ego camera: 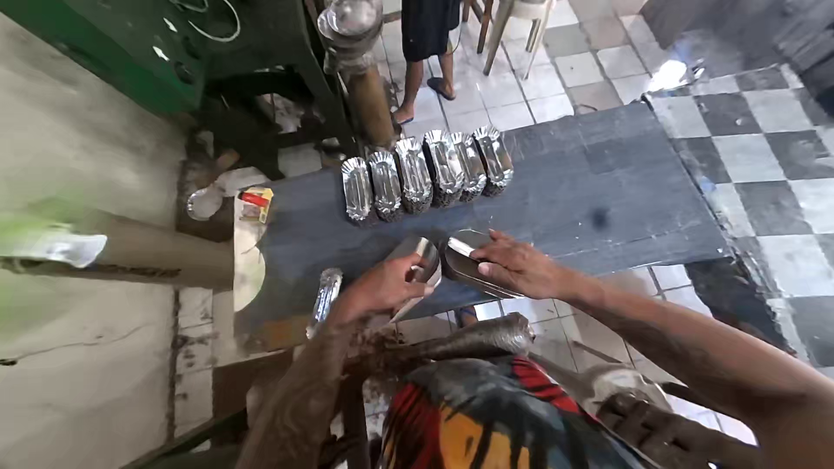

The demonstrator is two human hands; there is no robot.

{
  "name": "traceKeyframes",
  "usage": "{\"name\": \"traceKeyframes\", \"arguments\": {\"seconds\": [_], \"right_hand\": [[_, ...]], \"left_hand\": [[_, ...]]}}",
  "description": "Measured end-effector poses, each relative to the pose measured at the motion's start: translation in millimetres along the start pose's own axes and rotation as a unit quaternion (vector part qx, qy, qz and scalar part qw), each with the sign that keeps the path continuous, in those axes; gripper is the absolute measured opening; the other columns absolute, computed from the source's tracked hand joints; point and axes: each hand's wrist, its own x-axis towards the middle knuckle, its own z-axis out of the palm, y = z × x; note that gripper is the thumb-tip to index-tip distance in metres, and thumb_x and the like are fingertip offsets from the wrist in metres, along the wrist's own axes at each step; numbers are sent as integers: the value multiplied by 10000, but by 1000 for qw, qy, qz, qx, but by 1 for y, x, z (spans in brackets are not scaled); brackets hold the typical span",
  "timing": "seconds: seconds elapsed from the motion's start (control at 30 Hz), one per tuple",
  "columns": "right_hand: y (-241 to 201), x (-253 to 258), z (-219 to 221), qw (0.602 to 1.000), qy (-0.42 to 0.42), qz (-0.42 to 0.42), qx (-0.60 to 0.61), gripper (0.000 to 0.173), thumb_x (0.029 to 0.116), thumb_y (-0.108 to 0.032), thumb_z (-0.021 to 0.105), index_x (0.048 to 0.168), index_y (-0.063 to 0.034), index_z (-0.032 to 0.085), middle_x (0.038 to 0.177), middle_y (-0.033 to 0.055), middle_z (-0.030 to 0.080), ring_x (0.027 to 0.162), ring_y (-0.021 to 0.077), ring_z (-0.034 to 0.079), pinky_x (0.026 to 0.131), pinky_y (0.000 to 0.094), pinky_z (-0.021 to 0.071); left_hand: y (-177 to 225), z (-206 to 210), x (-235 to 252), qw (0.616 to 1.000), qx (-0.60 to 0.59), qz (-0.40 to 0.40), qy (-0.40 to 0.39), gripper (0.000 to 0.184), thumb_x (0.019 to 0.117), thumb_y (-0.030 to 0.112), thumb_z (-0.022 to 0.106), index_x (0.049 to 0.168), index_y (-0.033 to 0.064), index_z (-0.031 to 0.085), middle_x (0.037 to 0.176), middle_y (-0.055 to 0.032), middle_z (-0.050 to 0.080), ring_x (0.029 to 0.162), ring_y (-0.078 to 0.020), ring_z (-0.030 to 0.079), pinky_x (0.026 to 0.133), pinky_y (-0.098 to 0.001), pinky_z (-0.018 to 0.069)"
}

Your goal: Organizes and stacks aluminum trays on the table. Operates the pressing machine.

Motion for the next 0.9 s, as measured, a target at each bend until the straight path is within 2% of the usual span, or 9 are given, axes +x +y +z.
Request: {"name": "traceKeyframes", "arguments": {"seconds": [0.13, 0.23, 0.33, 0.4, 0.5, 0.6, 0.7, 0.8, 0.9], "right_hand": [[4, 2, 0, 1000, 4, -11, 12, 480, 1093, -384, 381, 1237, -62, 706, 1215, 68, 719, 1250, 185, 623, 1265, 510, 240], [6, -3, 11, 997, 72, -27, 15, 317, 1026, -321, 589, 1091, -58, 754, 1028, 40, 754, 1085, 151, 692, 1234, 490, 331], [4, -3, 17, 994, 86, -53, -46, 259, 892, -197, 664, 1088, -41, 732, 1045, 67, 737, 1072, 203, 682, 1211, 510, 339], [-4, -7, 22, 985, 77, -53, -143, 296, 884, -229, 627, 1109, -70, 734, 1077, 65, 738, 1100, 236, 675, 1206, 521, 338], [-53, -18, 20, 966, 138, -48, -213, 298, 942, -186, 541, 1125, -35, 721, 1125, 130, 727, 1104, 315, 679, 1055, 518, 492], [-113, -23, 36, 961, 224, 32, 161, 318, 1021, -85, 424, 1249, 9, 625, 1132, 63, 681, 1041, 130, 641, 926, 325, 539], [-152, -11, 89, 813, 236, 152, 511, 325, 1048, -110, 350, 1275, -58, 577, 948, 41, 727, 811, 135, 719, 737, 358, 632], [-157, -17, 107, 781, 107, 155, 596, 277, 1020, -49, 415, 1260, -20, 551, 994, 73, 726, 873, 173, 726, 802, 392, 627], [-155, -22, 101, 716, -38, 38, 696, 254, 994, -3, 537, 1193, -95, 666, 1077, 50, 751, 976, 143, 724, 887, 369, 606]], "left_hand": [[-1, -21, -2, 989, -120, 14, -86, 444, 969, 179, 702, 1375, 73, 557, 1104, -82, 712, 884, -124, 682, 803, -330, 579], [4, -22, 0, 984, -142, 2, -108, 445, 968, 134, 696, 1381, 63, 544, 1117, -83, 704, 891, -125, 685, 803, -322, 584], [6, -12, -4, 998, -55, 7, -21, 538, 950, 137, 726, 1434, 95, 494, 1063, -151, 708, 820, -229, 687, 736, -423, 584], [8, 5, -14, 998, 27, 4, 64, 668, 983, 180, 647, 1577, 165, 341, 1174, -190, 689, 935, -312, 709, 806, -534, 590], [32, 32, -63, 970, 45, 88, 223, 425, 1009, 126, 486, 1430, 103, 542, 1043, -157, 694, 909, -285, 686, 785, -534, 564], [35, 62, -105, 885, -304, 157, 316, 265, 878, 40, 460, 1032, 82, 671, 876, 19, 724, 803, -54, 697, 737, -291, 604], [18, 98, -105, 767, -571, 64, 284, 266, 888, 21, 458, 1119, 34, 588, 918, -64, 718, 826, -147, 716, 743, -369, 623], [10, 125, -121, 690, -674, 26, 262, 248, 887, 41, 439, 1101, 60, 562, 918, -69, 718, 826, -155, 723, 726, -362, 627], [7, 155, -127, 587, -722, 256, 261, 236, 918, 115, 538, 849, 171, 756, 834, 40, 762, 798, -24, 719, 736, -216, 599]]}}
